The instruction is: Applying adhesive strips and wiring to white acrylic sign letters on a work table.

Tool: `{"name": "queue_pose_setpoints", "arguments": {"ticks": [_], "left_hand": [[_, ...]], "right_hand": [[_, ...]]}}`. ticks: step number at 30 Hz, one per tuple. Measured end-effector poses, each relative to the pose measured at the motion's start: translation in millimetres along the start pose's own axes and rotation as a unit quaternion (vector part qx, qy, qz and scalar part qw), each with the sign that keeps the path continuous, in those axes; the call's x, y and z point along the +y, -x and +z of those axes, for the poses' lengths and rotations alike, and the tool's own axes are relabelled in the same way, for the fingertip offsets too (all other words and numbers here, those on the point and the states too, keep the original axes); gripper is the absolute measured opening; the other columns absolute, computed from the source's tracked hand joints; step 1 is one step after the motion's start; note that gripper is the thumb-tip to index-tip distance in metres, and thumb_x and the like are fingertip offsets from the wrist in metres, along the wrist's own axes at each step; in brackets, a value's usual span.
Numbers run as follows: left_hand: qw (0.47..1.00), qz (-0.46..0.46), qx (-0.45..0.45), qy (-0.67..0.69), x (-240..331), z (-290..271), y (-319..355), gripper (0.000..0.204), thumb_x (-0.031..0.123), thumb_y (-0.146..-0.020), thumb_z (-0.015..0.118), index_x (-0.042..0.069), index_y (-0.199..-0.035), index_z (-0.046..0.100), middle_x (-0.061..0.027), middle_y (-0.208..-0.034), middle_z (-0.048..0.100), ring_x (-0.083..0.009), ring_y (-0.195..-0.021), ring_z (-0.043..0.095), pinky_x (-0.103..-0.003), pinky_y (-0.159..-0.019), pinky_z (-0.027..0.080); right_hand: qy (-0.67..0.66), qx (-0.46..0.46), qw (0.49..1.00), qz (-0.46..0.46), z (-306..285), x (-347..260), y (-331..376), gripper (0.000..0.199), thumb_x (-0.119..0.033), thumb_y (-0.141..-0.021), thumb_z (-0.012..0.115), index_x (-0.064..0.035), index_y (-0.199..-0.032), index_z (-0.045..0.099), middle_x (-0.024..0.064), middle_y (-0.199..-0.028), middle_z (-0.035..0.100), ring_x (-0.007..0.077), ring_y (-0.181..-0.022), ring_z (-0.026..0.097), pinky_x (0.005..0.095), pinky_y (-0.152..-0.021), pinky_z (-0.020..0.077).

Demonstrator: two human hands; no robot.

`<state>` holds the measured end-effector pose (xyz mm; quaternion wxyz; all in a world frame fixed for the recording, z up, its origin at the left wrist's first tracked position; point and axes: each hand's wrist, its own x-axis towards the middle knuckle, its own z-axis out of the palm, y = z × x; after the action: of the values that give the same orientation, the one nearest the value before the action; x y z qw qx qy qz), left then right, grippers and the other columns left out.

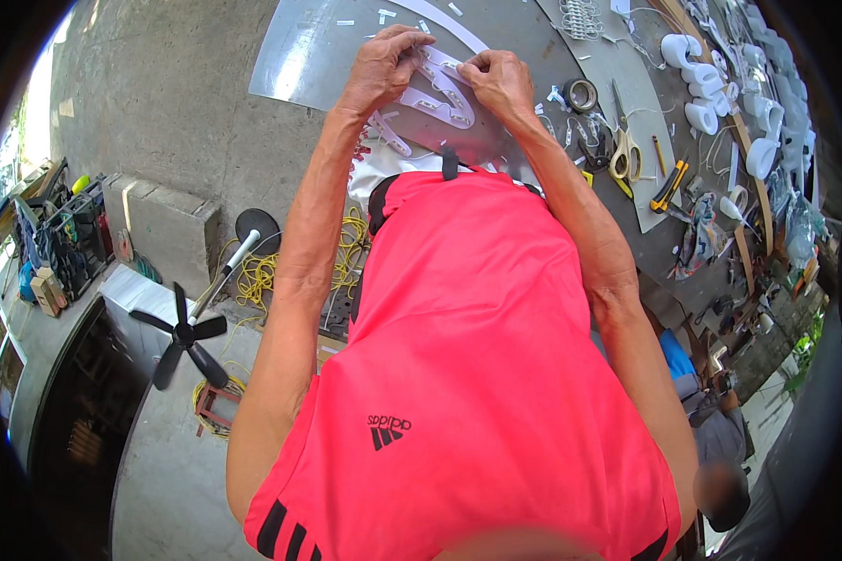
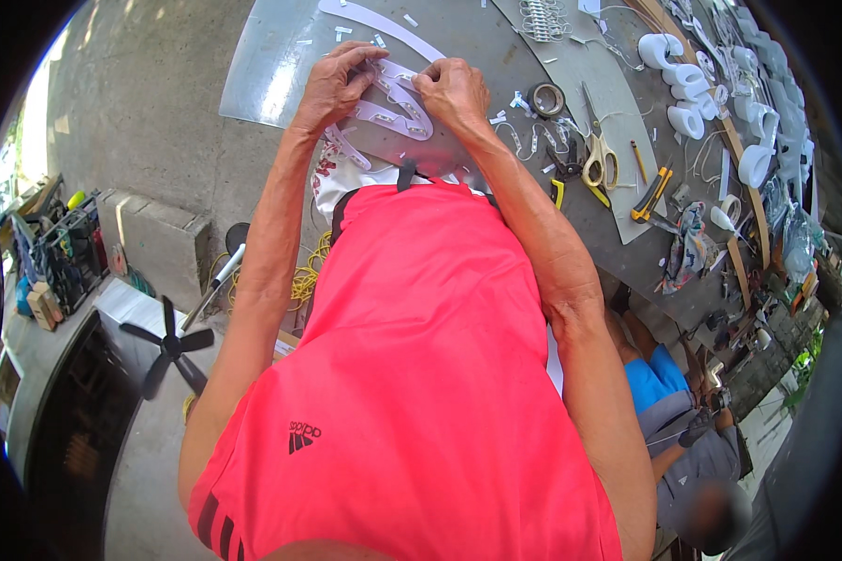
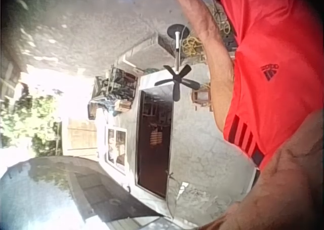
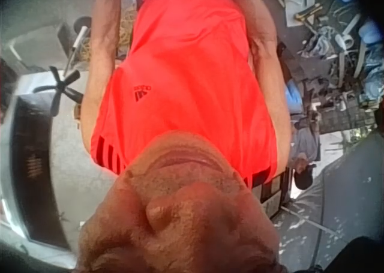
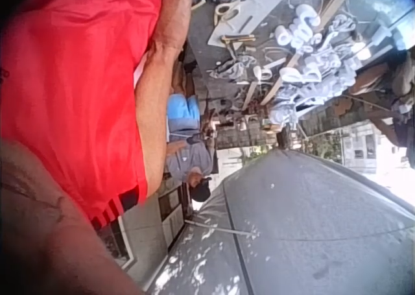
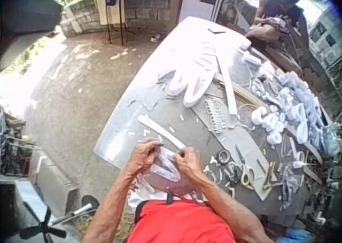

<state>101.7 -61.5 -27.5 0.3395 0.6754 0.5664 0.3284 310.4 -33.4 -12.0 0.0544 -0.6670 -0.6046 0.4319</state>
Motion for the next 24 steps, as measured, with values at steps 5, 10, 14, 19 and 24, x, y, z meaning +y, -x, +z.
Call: {"name": "queue_pose_setpoints", "arguments": {"ticks": [5, 10, 14, 19, 24], "left_hand": [[1.0, 0.003, -0.009, -0.027, 3, 1, 1, 0.031, 0.015, -0.084, 0.072, 0.009, -0.114, 0.072, -0.0109, -0.117, 0.067, -0.0268, -0.101, 0.067, -0.034, -0.088, 0.055], [0.996, 0.026, -0.004, -0.085, 9, 11, -2, 0.034, 0.024, -0.08, 0.078, 0.009, -0.11, 0.074, -0.013, -0.116, 0.067, -0.0295, -0.105, 0.064, -0.036, -0.089, 0.054], [0.99, 0.007, 0.041, -0.132, 11, 23, -3, 0.026, 0.027, -0.077, 0.081, 0.009, -0.095, 0.078, -0.0127, -0.112, 0.068, -0.0291, -0.107, 0.062, -0.037, -0.092, 0.052], [0.989, -0.002, 0.042, -0.141, 12, 24, -2, 0.022, 0.028, -0.076, 0.082, 0.009, -0.087, 0.079, -0.0103, -0.11, 0.069, -0.0281, -0.108, 0.062, -0.038, -0.091, 0.052], [0.983, -0.042, 0.048, -0.17, 16, 29, -3, 0.02, 0.028, -0.074, 0.081, 0.012, -0.086, 0.08, -0.0053, -0.109, 0.07, -0.0248, -0.107, 0.062, -0.036, -0.091, 0.052]], "right_hand": [[0.042, 0.012, 0.999, -0.01, 2, 1, -3, 0.031, -0.037, -0.083, 0.073, -0.0093, -0.096, 0.079, 0.0091, -0.088, 0.076, 0.023, -0.081, 0.072, 0.0375, -0.077, 0.0545], [0.049, 0.018, 0.999, -0.007, 3, 1, -4, 0.031, -0.038, -0.082, 0.073, -0.0101, -0.095, 0.08, 0.0099, -0.087, 0.076, 0.0243, -0.08, 0.073, 0.0384, -0.077, 0.0548], [0.024, 0.008, 1.0, 0.016, 1, -5, -3, 0.028, -0.033, -0.076, 0.073, -0.011, -0.091, 0.08, 0.017, -0.09, 0.075, 0.0341, -0.088, 0.073, 0.0441, -0.082, 0.0558], [0.049, 0.017, 0.999, 0.005, 3, -1, -5, 0.031, -0.039, -0.081, 0.074, -0.0117, -0.093, 0.08, 0.0111, -0.083, 0.076, 0.0265, -0.079, 0.073, 0.0398, -0.076, 0.0552], [0.055, 0.015, 0.998, 0.008, 3, -2, -6, 0.031, -0.039, -0.081, 0.075, -0.0118, -0.093, 0.08, 0.0114, -0.085, 0.076, 0.0267, -0.079, 0.073, 0.0401, -0.075, 0.0555]]}}
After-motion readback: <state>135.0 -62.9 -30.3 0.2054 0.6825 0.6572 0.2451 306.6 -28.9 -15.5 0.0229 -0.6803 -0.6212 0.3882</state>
